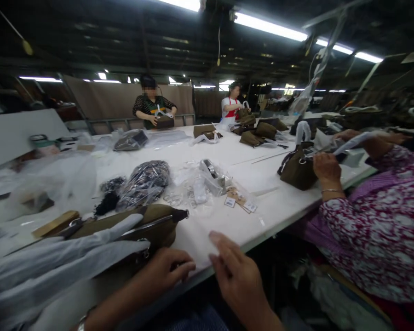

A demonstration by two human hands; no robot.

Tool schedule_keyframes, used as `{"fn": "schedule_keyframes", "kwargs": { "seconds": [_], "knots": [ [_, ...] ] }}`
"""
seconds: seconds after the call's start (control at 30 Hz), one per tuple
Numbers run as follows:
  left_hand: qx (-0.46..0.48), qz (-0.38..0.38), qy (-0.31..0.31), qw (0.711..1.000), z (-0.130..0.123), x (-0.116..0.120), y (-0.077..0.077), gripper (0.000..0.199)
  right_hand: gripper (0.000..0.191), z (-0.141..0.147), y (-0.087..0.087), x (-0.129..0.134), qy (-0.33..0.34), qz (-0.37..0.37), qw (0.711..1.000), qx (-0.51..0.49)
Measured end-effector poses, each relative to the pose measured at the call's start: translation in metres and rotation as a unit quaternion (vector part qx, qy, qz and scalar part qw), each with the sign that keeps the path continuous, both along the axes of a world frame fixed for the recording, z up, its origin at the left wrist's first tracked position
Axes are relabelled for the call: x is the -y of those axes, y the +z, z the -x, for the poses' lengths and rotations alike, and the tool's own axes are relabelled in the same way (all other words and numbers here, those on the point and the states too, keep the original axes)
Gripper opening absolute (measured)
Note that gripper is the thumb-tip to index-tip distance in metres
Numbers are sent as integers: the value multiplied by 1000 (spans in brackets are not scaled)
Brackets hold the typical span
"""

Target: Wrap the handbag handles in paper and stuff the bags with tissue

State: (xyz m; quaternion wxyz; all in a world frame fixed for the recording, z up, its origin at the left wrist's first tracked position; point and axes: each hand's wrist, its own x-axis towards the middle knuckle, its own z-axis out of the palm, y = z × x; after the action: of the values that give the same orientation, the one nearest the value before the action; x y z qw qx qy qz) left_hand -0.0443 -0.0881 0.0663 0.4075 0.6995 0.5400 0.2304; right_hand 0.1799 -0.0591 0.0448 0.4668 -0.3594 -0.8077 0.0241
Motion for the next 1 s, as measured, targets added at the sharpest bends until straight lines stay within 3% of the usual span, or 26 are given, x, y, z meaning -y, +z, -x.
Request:
{"fn": "schedule_keyframes", "kwargs": {
  "seconds": [0.1, 0.2, 0.3, 0.37, 0.47, 0.53, 0.6, 0.67, 0.83, 1.0],
  "knots": [
    [12, 18, -22, 1000, 6, 4, 13, 34, 35, 30, 8, 10, 155, 120, 981, 3],
    [28, 24, -33, 999, 16, 0, 27, 41, 24, 43, 13, 3, 200, 241, 949, -27],
    [19, 22, -25, 999, 27, -8, 38, 39, 19, 46, 17, -11, 225, 296, 927, -46],
    [5, -12, 0, 1000, 34, -9, 42, 28, 15, 46, 19, -19, 225, 294, 927, -55],
    [-18, -181, 105, 978, 43, 2, 43, 20, 13, 49, 19, -27, 194, 267, 938, -102],
    [-47, -325, 218, 919, 50, 14, 39, 18, 12, 55, 18, -29, 155, 257, 941, -155],
    [-77, -399, 315, 858, 56, 24, 32, 19, 13, 64, 16, -27, 128, 257, 938, -193],
    [-108, -406, 360, 833, 60, 31, 24, 28, 14, 74, 14, -25, 129, 264, 933, -207],
    [-169, -401, 340, 834, 59, 30, 5, 36, 15, 93, 9, -21, 158, 281, 922, -217],
    [-113, -352, 380, 848, 61, 27, -1, 31, 12, 106, 11, -27, 166, 246, 931, -213]
  ]
}}
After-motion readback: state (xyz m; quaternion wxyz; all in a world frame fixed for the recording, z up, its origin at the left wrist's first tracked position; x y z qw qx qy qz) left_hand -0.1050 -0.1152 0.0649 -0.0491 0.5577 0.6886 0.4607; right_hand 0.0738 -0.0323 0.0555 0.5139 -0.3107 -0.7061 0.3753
